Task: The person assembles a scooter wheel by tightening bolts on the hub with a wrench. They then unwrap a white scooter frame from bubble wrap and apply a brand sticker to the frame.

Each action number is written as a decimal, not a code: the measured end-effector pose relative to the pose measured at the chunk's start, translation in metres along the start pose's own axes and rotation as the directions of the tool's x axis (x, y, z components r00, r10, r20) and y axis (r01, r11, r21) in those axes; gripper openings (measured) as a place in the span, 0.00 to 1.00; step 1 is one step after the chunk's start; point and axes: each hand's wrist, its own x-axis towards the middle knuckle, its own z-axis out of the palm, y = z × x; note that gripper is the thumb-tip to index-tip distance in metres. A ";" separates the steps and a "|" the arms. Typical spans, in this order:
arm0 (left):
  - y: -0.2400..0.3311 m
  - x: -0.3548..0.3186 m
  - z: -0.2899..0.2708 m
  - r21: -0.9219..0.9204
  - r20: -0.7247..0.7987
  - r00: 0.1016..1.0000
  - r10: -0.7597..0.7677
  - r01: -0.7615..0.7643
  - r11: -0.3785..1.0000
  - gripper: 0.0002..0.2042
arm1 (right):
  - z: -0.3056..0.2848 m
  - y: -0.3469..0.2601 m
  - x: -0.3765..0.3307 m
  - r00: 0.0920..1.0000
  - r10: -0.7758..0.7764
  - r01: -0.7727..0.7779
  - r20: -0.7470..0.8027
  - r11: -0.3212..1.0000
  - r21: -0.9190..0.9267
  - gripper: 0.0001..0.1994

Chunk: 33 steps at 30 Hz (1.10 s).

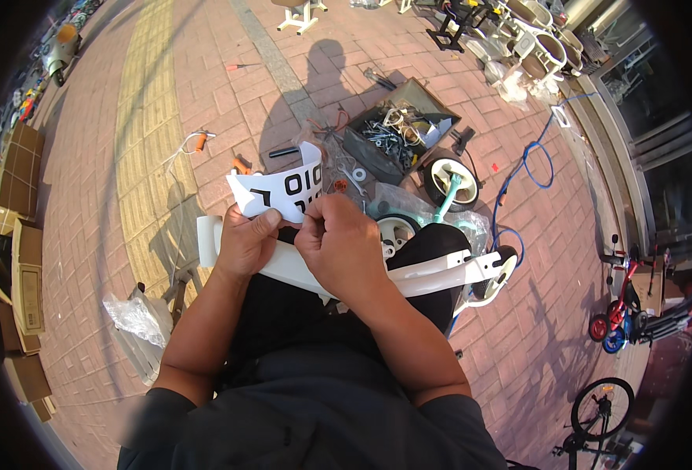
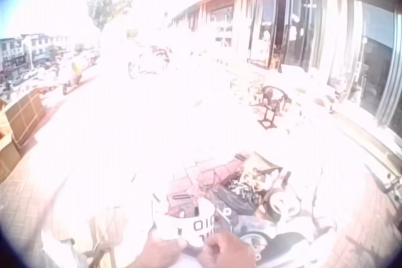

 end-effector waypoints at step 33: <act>-0.010 0.017 0.014 0.054 -0.432 0.901 0.045 -0.024 0.998 0.14 | 0.010 -0.049 -0.027 0.962 -0.101 0.034 0.255 0.966 0.256 0.05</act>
